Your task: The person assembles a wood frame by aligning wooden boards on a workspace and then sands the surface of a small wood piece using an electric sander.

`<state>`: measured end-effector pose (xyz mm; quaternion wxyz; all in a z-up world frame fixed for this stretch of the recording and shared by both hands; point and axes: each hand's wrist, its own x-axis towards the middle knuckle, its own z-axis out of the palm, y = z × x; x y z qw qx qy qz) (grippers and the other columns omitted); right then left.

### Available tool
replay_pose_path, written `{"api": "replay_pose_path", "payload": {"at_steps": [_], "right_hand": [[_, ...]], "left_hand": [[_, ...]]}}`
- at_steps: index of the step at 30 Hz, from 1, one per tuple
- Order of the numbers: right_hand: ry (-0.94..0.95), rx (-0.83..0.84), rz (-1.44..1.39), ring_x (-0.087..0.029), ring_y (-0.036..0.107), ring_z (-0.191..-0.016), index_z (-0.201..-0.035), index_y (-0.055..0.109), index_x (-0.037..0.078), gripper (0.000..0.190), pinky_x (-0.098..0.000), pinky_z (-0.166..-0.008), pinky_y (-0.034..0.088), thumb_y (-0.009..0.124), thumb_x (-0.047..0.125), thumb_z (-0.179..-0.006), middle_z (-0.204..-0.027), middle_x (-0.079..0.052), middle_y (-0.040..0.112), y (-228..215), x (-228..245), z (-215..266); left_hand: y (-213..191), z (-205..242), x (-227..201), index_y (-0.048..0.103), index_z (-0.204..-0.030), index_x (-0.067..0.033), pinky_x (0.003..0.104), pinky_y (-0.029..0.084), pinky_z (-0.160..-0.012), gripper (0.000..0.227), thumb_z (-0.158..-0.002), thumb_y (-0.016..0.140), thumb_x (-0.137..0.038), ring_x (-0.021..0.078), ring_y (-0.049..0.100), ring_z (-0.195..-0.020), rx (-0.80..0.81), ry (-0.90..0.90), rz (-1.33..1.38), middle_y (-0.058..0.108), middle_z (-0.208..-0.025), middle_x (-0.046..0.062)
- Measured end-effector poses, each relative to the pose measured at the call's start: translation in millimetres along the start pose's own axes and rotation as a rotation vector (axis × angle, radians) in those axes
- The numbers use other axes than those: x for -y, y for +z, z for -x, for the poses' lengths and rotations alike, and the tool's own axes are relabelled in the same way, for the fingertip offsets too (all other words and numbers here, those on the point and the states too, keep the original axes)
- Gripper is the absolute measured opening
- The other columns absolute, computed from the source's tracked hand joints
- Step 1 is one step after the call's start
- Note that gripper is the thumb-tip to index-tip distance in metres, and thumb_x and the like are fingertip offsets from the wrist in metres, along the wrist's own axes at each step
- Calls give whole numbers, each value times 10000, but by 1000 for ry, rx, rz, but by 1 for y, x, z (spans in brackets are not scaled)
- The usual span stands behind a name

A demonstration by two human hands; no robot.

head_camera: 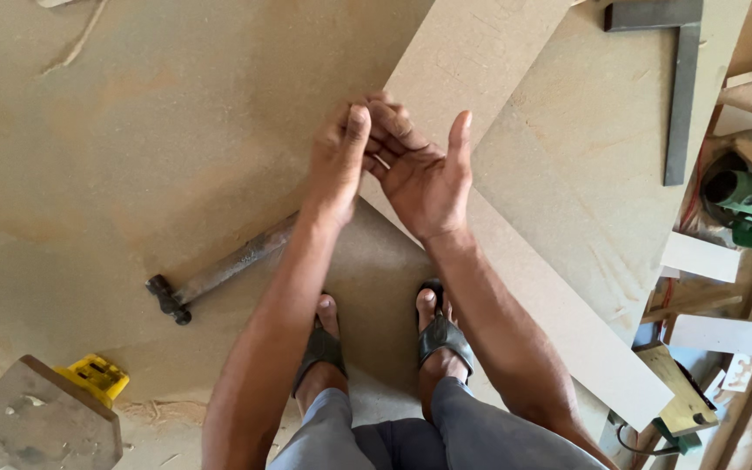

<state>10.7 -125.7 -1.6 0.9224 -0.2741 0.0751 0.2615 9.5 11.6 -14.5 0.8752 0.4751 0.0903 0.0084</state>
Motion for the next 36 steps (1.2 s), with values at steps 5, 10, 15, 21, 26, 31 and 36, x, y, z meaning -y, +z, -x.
{"api": "replay_pose_path", "payload": {"at_steps": [5, 10, 15, 21, 26, 31, 36], "right_hand": [[18, 24, -17, -359, 638, -1231, -1273, 702, -44, 976, -535, -1124, 471, 258, 784, -1010, -1291, -218, 700, -12, 12, 0], [72, 3, 96, -339, 588, -1239, -1244, 703, -83, 1039, -521, -1155, 436, 219, 802, -998, -1211, -221, 676, -13, 14, 0], [122, 84, 173, -333, 561, -1222, -1249, 702, -82, 1058, -513, -1141, 414, 182, 803, -993, -1219, -228, 655, -7, 18, 3], [166, 26, 371, -344, 589, -1189, -1214, 688, -68, 1035, -524, -1104, 453, 190, 800, -952, -1174, -228, 662, -7, 18, 2], [174, -38, 443, -327, 590, -1117, -1172, 670, -98, 1045, -495, -1054, 464, 233, 818, -925, -1097, -213, 653, -13, 14, 0], [165, -1, 434, -309, 557, -1078, -1183, 647, -99, 1042, -461, -1051, 446, 248, 838, -963, -1082, -200, 610, -28, 9, 0], [160, 8, 565, -335, 559, -1136, -1257, 613, -136, 1114, -482, -1058, 442, 236, 869, -957, -1137, -227, 612, -34, 3, -3]], "left_hand": [[-6, -6, -18, 651, -1282, -63, 379, 648, -936, 283, -1008, 719, -97, 203, 744, -1020, 136, 372, -480, 708, -1239, 94], [-2, 1, -19, 691, -1146, -49, 300, 663, -880, 248, -944, 737, 86, 177, 741, -1032, 188, 552, -754, 689, -1224, 88], [-4, 4, -12, 706, -1044, -30, 289, 676, -769, 162, -939, 748, 86, 175, 774, -920, 137, 382, -655, 733, -1093, 79], [-4, 7, -9, 657, -998, 8, 306, 658, -734, 69, -980, 718, 36, 188, 768, -892, 119, 418, -790, 731, -1071, 98], [-2, 9, -3, 592, -993, -16, 408, 602, -774, 82, -1018, 665, -43, 307, 711, -953, 76, 655, -1093, 703, -1044, 115], [-3, 4, 13, 513, -933, -33, 385, 596, -662, 175, -1069, 620, -63, 299, 698, -852, 73, 556, -1195, 654, -978, 144], [-5, 5, 15, 484, -918, -36, 418, 576, -630, 216, -1089, 587, -119, 293, 673, -802, 26, 608, -1234, 636, -921, 142]]}}
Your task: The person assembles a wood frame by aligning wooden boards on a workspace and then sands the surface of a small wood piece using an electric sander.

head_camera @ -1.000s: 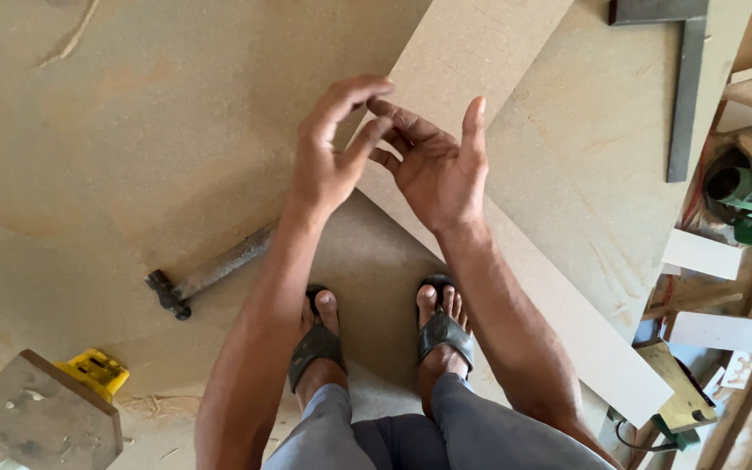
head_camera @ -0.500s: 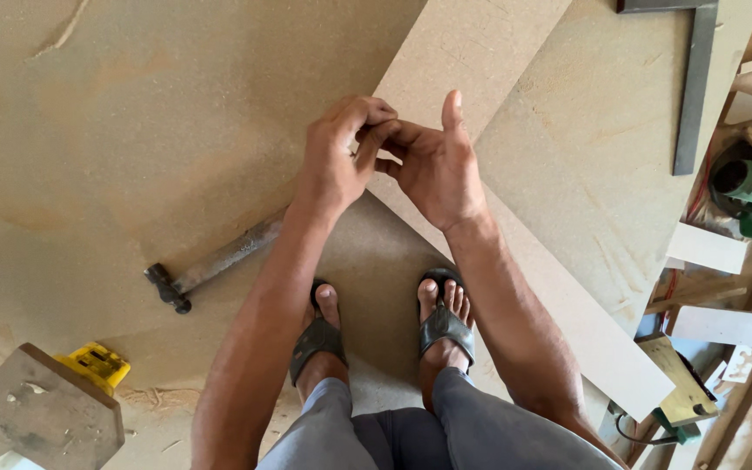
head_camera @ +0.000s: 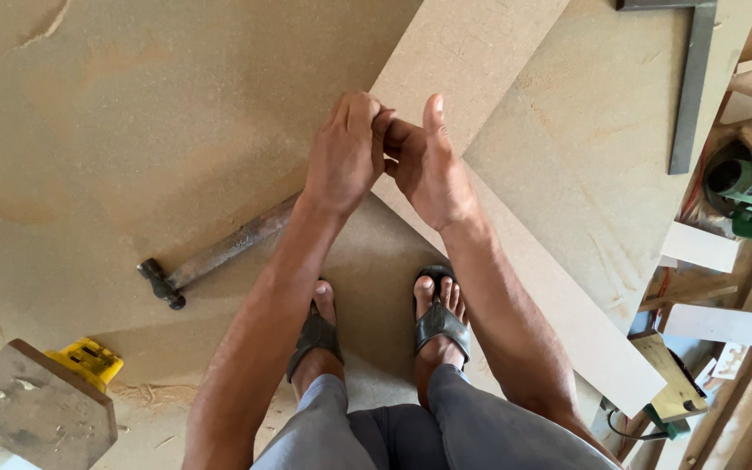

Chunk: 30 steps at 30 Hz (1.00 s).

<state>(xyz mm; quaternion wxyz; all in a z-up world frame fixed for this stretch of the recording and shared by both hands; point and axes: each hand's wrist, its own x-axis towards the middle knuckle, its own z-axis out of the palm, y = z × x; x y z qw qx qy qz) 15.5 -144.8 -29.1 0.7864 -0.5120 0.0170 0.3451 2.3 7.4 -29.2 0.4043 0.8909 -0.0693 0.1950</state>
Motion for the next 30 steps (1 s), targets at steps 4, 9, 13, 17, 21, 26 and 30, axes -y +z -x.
{"api": "replay_pose_path", "payload": {"at_steps": [4, 9, 13, 17, 21, 26, 30], "right_hand": [[-2, 39, 154, -357, 595, -1266, -1363, 565, -150, 1201, -482, -1117, 445, 199, 885, -874, -1298, -278, 650, 14, 10, 3], [-14, 119, 113, -367, 618, -1331, -1432, 525, -125, 1176, -496, -1136, 495, 185, 859, -885, -1396, -282, 632, 20, 24, 5], [-55, 89, 6, -359, 653, -1274, -1434, 546, -124, 1126, -486, -1104, 530, 208, 827, -934, -1358, -288, 655, 17, 28, 4], [-81, 58, -93, -330, 681, -1199, -1427, 568, -108, 1051, -479, -1068, 547, 259, 787, -969, -1287, -266, 682, 11, 25, 1], [-159, -36, -150, -282, 707, -1062, -1352, 619, -103, 769, -431, -970, 587, 515, 591, -1037, -1188, -224, 721, 5, 16, 2], [-236, -29, -196, -203, 742, -852, -1253, 666, -56, 352, -338, -780, 626, 692, 209, -1023, -1025, -165, 764, -3, 3, -1], [-252, -187, 48, -168, 707, -669, -1142, 744, -36, 269, -299, -621, 594, 660, 200, -1046, -838, -134, 763, 1, -14, -9]], "left_hand": [[1, 0, 6, 495, -914, -46, 350, 573, -521, 225, -1114, 532, -143, 193, 656, -677, 173, -185, 34, 647, -859, 130], [5, -1, 17, 505, -952, -66, 328, 542, -458, 209, -1124, 498, -184, 156, 640, -607, 85, -354, 191, 654, -783, 88], [4, -1, 26, 512, -945, -63, 270, 490, -455, 232, -1134, 509, -197, 112, 598, -598, -43, -268, 140, 632, -785, 52], [6, 4, 33, 559, -849, -84, 278, 396, -431, 306, -1121, 595, -221, 106, 513, -541, -128, -298, 103, 602, -715, 10], [2, 9, 44, 708, -905, -71, 336, 384, -508, 267, -1099, 624, -233, 185, 518, -572, -51, -622, 160, 661, -736, 64], [-11, 3, 53, 444, -1487, -31, 456, 553, -954, 467, -1061, 605, -130, 246, 611, -1148, -287, -408, 194, 570, -1349, 194], [-7, 14, 40, 537, -1471, -47, 529, 501, -1042, 385, -1108, 557, -174, 259, 664, -1227, -133, -539, 290, 622, -1397, 205]]}}
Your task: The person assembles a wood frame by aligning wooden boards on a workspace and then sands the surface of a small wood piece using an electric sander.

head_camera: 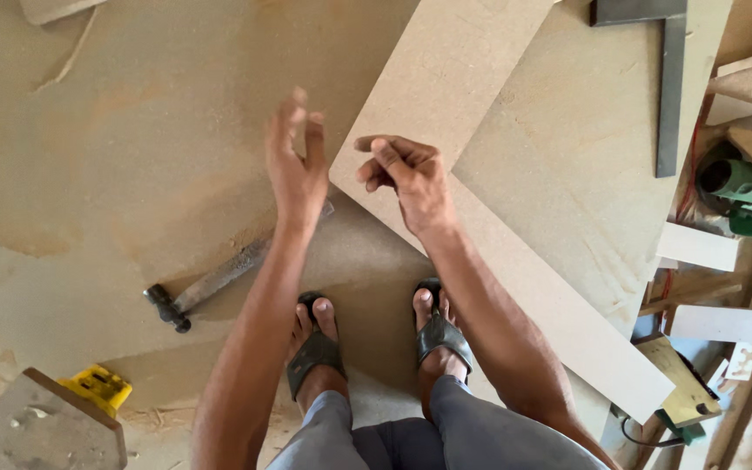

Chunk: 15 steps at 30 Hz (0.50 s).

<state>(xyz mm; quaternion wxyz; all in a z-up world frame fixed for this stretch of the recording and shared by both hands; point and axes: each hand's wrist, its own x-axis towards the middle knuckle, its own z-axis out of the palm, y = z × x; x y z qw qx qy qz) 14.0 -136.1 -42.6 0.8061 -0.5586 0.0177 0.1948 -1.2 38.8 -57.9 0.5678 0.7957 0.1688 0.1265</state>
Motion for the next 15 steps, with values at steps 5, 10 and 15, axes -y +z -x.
{"api": "replay_pose_path", "payload": {"at_steps": [5, 10, 15], "right_hand": [[-16, -66, 51, -102, 575, -548, -1177, 746, -38, 330, -261, -496, 474, 618, 255, -1095, -798, -94, 732, 8, -4, 2], [210, 122, -301, -100, 507, -474, -1354, 616, 113, 485, -251, -436, 430, 414, 452, -1072, -620, -25, 603, 24, 5, 11], [234, 217, -113, -111, 516, -521, -1048, 642, 89, 463, -247, -497, 407, 399, 480, -1097, -592, -41, 583, 24, -16, 14]], "left_hand": [[21, 19, 1, 663, -1348, 17, 390, 607, -1009, 350, -1104, 596, -225, 214, 761, -1066, 294, -185, 521, 788, -1140, 151], [29, 28, -8, 661, -1278, 4, 336, 477, -479, 283, -1089, 592, -195, 171, 550, -553, 346, -370, 980, 751, -987, 172], [23, 20, -27, 603, -1001, -33, 393, 655, -765, 254, -1097, 529, -256, 221, 688, -760, 225, -538, 1197, 643, -818, 80]]}}
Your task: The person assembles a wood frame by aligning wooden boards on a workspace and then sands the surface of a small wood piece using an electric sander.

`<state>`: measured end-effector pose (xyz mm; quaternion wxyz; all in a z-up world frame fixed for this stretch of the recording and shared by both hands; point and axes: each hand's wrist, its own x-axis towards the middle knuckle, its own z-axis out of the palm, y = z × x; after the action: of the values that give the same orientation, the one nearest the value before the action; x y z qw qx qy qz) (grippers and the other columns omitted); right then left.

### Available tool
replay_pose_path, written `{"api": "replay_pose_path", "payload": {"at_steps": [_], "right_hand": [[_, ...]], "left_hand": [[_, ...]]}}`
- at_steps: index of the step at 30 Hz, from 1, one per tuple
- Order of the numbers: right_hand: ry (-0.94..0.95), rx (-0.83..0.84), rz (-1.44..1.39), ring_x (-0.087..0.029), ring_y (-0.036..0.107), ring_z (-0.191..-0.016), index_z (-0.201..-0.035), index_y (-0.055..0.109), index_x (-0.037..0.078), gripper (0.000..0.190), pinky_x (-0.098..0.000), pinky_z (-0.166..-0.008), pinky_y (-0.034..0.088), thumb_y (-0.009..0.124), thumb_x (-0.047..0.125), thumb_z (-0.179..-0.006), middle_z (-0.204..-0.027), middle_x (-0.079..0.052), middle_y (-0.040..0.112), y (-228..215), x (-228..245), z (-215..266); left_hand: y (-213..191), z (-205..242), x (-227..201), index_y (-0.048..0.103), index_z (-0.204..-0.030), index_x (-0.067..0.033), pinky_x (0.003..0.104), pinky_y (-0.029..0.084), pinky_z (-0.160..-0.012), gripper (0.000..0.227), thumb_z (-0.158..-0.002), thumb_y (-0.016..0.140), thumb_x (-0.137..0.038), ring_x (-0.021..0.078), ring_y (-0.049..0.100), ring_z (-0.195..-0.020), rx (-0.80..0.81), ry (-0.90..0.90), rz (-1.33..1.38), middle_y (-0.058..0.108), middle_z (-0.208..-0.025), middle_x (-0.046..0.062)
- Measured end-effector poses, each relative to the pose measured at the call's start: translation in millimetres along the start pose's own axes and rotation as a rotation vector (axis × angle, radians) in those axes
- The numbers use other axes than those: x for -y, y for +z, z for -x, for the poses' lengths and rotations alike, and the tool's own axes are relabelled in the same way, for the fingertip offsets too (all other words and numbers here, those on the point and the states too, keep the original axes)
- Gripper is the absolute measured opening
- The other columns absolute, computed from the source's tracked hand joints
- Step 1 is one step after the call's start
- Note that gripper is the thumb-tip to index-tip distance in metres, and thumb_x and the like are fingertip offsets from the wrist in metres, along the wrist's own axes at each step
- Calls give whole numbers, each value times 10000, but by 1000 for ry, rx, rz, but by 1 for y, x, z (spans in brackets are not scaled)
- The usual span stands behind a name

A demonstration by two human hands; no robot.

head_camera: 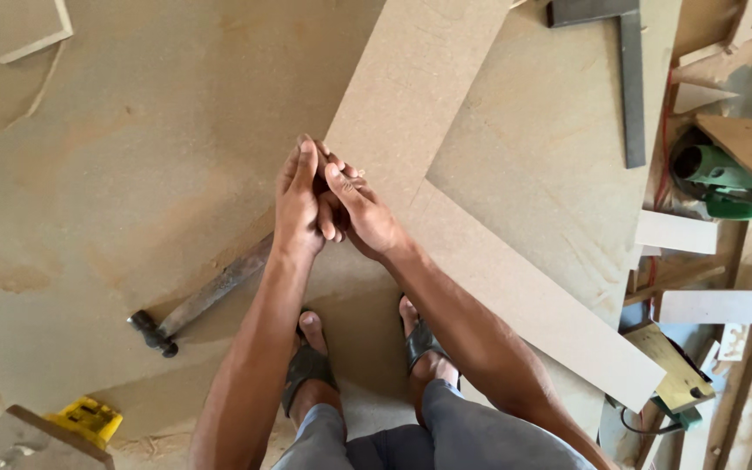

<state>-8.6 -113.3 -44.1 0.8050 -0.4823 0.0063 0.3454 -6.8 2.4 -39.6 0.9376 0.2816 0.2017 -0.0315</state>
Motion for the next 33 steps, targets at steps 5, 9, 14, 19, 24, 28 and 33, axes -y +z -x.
{"api": "replay_pose_path", "payload": {"at_steps": [5, 9, 14, 19, 24, 28, 33], "right_hand": [[-154, 38, 138, -108, 486, -573, -743, 578, 84, 580, -270, -542, 388, 446, 443, -1179, -607, -27, 534, -11, -28, -8], [-142, 52, 163, -94, 474, -615, -1159, 592, 51, 435, -265, -576, 388, 438, 458, -1164, -676, -24, 548, -2, -19, -5], [-14, 103, -65, -82, 476, -577, -1702, 292, -31, 814, -250, -491, 378, 476, 517, -1129, -755, -16, 596, 15, 20, 4], [22, 211, -319, -122, 594, -521, -1669, 93, 71, 974, -251, -460, 485, 401, 688, -981, -827, -96, 724, 12, 36, 6], [87, 152, -166, -149, 539, -461, -1492, 196, -78, 885, -270, -438, 440, 436, 659, -1065, -676, -92, 624, 3, 0, 2], [133, 94, -123, -176, 542, -490, -1455, 223, -29, 827, -301, -487, 450, 427, 650, -1030, -642, -104, 593, 7, 1, 0], [92, 94, -35, -123, 522, -550, -1649, 244, 137, 856, -277, -506, 442, 405, 665, -994, -670, -40, 586, 22, 35, 9]], "left_hand": [[7, 1, -10, 564, -877, -50, 382, 622, -601, 381, -1095, 495, -355, 217, 653, -628, -81, 33, -133, 602, -710, 74], [3, 1, -12, 557, -838, -66, 378, 616, -503, 478, -1098, 451, -454, 226, 661, -544, -180, 105, -293, 612, -635, 92], [8, 3, -25, 667, -925, -21, 361, 646, -553, 528, -1035, 467, -497, 230, 744, -656, -145, 49, -353, 746, -783, 107], [14, 4, -27, 683, -1083, -31, 308, 618, -695, 286, -1020, 567, -285, 187, 729, -799, -72, -74, -97, 747, -920, 102], [-1, -7, -11, 645, -995, -48, 352, 625, -627, 343, -1098, 541, -359, 197, 677, -680, 120, 35, -50, 683, -810, 86], [7, -3, -20, 635, -818, -45, 364, 640, -526, 472, -1076, 507, -419, 195, 665, -554, -73, 48, -195, 652, -659, 82], [3, -6, -21, 669, -632, -67, 309, 552, -410, 594, -1078, 462, -400, 147, 634, -416, -351, 254, -1039, 669, -545, 40]]}}
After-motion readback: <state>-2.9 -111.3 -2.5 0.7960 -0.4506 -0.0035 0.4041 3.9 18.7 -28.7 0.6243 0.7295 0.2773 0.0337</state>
